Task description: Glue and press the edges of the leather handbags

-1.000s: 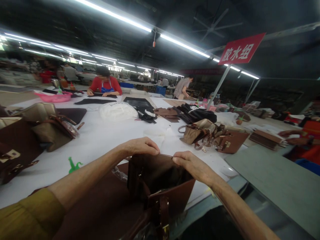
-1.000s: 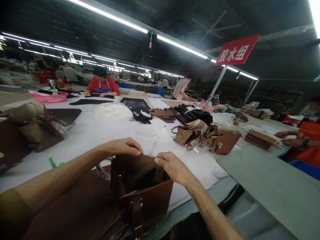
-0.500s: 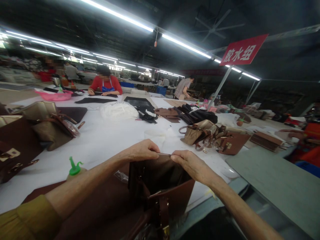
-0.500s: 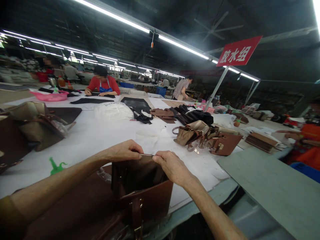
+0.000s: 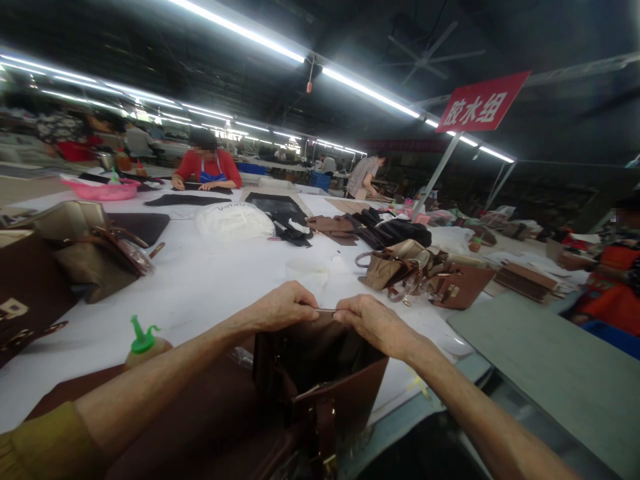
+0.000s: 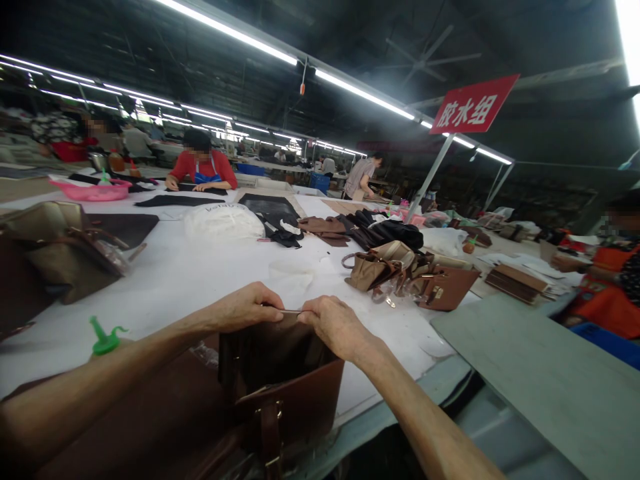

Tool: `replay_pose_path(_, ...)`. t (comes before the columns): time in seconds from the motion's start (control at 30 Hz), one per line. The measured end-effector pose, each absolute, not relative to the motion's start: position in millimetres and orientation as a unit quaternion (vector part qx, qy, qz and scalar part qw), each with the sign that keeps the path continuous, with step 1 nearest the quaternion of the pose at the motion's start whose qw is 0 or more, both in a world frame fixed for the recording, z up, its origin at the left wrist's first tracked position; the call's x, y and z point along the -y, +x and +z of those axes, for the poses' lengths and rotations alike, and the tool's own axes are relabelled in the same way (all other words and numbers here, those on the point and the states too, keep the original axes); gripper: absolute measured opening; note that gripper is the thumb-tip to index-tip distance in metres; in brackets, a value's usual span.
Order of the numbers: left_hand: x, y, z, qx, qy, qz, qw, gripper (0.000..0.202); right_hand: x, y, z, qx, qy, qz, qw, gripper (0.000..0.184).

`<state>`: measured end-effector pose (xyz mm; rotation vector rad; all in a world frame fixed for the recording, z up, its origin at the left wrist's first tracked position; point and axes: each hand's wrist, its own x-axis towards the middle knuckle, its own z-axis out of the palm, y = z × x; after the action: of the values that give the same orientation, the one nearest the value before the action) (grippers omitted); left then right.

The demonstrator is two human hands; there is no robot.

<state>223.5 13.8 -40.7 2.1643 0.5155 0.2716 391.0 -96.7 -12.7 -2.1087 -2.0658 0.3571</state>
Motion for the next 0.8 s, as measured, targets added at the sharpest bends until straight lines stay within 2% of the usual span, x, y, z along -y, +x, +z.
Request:
replay_pose_path(0.27,-7.8,226.7,-46.2,-0.228,0.875,0.145,0.401,0.022,104.2,383.5,-9.4,0.694,-0.715,0.050,0.062,0.028)
replay_pose_path(0.47,-0.1,230.1,-51.0,-0.240,0.875,0.155,0.391,0.023,99.8,375.0,-9.6,0.731,-0.676,0.069,0.066,0.023)
replay_pose_path(0.63,-1.0,216.7,-29.8,-0.205,0.885,0.078,0.412,0.021,99.3,373.4,-20.6,0.733,-0.670,0.069,0.092,0.025)
replay_pose_path(0.8,-9.4,193.0,-14.5,-0.269,0.883,0.065,0.378,0.034,100.2,375.0,-23.8,0.719,-0.682,0.078,0.111,0.025)
